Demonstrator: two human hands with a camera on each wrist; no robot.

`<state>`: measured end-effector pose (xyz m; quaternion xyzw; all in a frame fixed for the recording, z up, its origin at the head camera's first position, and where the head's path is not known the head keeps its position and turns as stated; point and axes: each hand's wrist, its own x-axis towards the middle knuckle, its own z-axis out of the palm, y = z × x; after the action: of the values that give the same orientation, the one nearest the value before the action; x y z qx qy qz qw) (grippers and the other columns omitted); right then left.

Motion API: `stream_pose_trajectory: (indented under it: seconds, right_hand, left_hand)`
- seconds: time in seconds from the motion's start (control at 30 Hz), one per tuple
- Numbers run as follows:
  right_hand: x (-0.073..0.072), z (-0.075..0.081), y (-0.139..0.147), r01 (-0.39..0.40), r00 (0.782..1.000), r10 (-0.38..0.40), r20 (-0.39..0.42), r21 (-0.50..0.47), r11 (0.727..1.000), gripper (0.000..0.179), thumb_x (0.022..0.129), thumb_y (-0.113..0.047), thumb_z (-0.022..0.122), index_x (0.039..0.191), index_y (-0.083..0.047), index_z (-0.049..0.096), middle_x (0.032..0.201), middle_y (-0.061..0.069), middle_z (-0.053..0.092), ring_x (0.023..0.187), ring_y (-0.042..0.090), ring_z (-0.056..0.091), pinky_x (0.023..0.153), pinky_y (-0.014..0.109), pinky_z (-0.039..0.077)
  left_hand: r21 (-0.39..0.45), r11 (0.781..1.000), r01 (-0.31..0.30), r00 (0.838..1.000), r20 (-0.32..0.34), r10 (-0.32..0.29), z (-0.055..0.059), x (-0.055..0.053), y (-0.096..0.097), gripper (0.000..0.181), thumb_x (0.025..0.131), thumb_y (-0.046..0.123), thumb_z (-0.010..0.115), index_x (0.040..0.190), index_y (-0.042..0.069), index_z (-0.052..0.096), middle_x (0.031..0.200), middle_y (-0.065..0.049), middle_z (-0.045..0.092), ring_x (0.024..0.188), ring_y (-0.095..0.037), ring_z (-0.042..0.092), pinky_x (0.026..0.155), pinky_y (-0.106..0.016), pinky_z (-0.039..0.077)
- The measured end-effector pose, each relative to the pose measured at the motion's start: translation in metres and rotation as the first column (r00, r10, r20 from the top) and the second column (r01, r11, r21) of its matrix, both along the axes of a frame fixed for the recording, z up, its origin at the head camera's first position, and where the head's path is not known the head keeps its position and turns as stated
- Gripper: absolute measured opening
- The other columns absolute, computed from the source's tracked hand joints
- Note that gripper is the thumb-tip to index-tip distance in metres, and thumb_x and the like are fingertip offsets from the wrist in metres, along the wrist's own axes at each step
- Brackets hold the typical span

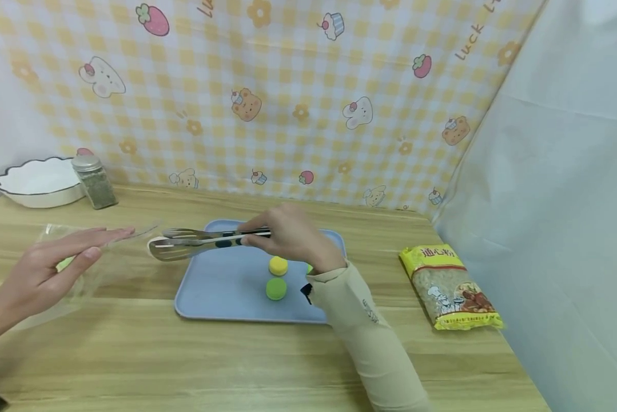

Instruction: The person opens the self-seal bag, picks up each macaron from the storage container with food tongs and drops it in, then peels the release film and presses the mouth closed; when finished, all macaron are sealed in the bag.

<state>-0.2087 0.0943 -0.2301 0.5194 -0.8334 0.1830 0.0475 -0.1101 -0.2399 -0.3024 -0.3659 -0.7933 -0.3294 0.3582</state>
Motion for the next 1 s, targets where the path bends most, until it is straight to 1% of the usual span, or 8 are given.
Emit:
stream_pose_trajectory:
  seconds: [0.07, 0.27, 0.43, 0.53, 0.67, 0.8, 0.9, 1.0]
  right_hand:
    - [0.000, 0.000, -0.007, -0.014, 1.000, 0.014, 0.002, 0.009, 1.000, 0.022, 0.089, -0.022, 0.065, 0.109, -0.013, 0.072, 0.086, -0.006, 0.070, 0.042, 0.003, 0.036, 0.047, 0.021, 0.030]
    - [0.000, 0.001, -0.027, -0.034, 0.999, 0.032, 0.037, 0.034, 0.999, 0.024, 0.089, -0.023, 0.065, 0.109, -0.014, 0.071, 0.084, -0.007, 0.069, 0.047, 0.002, 0.042, 0.049, 0.019, 0.033]
    - [-0.003, -0.002, -0.041, -0.067, 0.996, 0.066, 0.056, 0.015, 0.998, 0.024, 0.089, -0.023, 0.065, 0.110, -0.013, 0.071, 0.080, -0.008, 0.069, 0.047, 0.003, 0.039, 0.049, 0.019, 0.030]
    - [-0.004, -0.005, -0.047, -0.060, 0.997, 0.059, 0.058, 0.018, 0.998, 0.024, 0.089, -0.024, 0.066, 0.110, -0.014, 0.071, 0.078, -0.009, 0.068, 0.047, 0.003, 0.036, 0.050, 0.019, 0.029]
    - [-0.005, -0.011, -0.055, -0.064, 0.996, 0.063, 0.059, 0.024, 0.998, 0.023, 0.089, -0.025, 0.065, 0.109, -0.015, 0.071, 0.088, -0.007, 0.070, 0.049, 0.003, 0.038, 0.051, 0.019, 0.030]
    - [-0.004, -0.017, -0.062, -0.074, 0.994, 0.071, 0.086, 0.028, 0.997, 0.023, 0.090, -0.025, 0.064, 0.109, -0.014, 0.071, 0.100, -0.004, 0.070, 0.053, 0.001, 0.047, 0.054, 0.019, 0.034]
    - [-0.002, -0.021, -0.068, -0.075, 0.993, 0.071, 0.098, 0.038, 0.996, 0.024, 0.090, -0.026, 0.063, 0.110, -0.015, 0.071, 0.102, -0.003, 0.069, 0.058, 0.000, 0.051, 0.056, 0.018, 0.035]
    - [-0.001, -0.023, -0.077, -0.094, 0.991, 0.090, 0.096, 0.039, 0.995, 0.025, 0.090, -0.026, 0.063, 0.111, -0.015, 0.070, 0.101, -0.003, 0.069, 0.059, 0.000, 0.051, 0.055, 0.019, 0.034]
  left_hand:
    - [0.001, 1.000, -0.002, 1.000, 0.003, 0.002, -0.001, -0.001, 0.000, 0.030, 0.099, 0.014, 0.047, 0.113, -0.007, 0.063, 0.116, -0.012, 0.063, 0.115, -0.008, 0.052, 0.100, -0.023, 0.032]
    - [0.013, 1.000, 0.001, 1.000, -0.002, -0.001, -0.002, -0.003, 0.000, 0.031, 0.099, 0.015, 0.048, 0.113, -0.007, 0.064, 0.115, -0.012, 0.064, 0.114, -0.009, 0.053, 0.099, -0.022, 0.034]
    - [0.024, 1.000, -0.006, 1.000, 0.002, 0.006, -0.001, -0.003, 0.001, 0.030, 0.099, 0.013, 0.046, 0.115, -0.007, 0.063, 0.115, -0.013, 0.063, 0.113, -0.009, 0.053, 0.093, -0.017, 0.036]
    - [0.025, 1.000, -0.004, 1.000, 0.007, 0.004, -0.001, -0.003, 0.001, 0.030, 0.099, 0.011, 0.046, 0.115, -0.008, 0.062, 0.115, -0.014, 0.063, 0.114, -0.008, 0.053, 0.092, -0.016, 0.037]
    - [0.030, 1.000, 0.002, 1.000, 0.002, -0.002, -0.001, -0.004, 0.002, 0.030, 0.099, 0.012, 0.046, 0.115, -0.008, 0.062, 0.115, -0.014, 0.063, 0.114, -0.008, 0.053, 0.092, -0.016, 0.037]
    - [0.022, 1.000, -0.006, 1.000, 0.008, 0.005, -0.003, -0.006, 0.001, 0.031, 0.099, 0.014, 0.047, 0.116, -0.006, 0.062, 0.115, -0.013, 0.063, 0.114, -0.008, 0.053, 0.091, -0.016, 0.036]
    - [0.016, 1.000, -0.010, 1.000, 0.009, 0.010, -0.002, -0.006, 0.000, 0.030, 0.099, 0.014, 0.047, 0.116, -0.005, 0.063, 0.115, -0.013, 0.064, 0.113, -0.008, 0.053, 0.088, -0.014, 0.036]
    - [0.019, 1.000, -0.010, 1.000, 0.009, 0.009, 0.000, -0.003, 0.000, 0.030, 0.099, 0.013, 0.046, 0.115, -0.005, 0.063, 0.114, -0.014, 0.064, 0.112, -0.007, 0.054, 0.084, -0.013, 0.036]
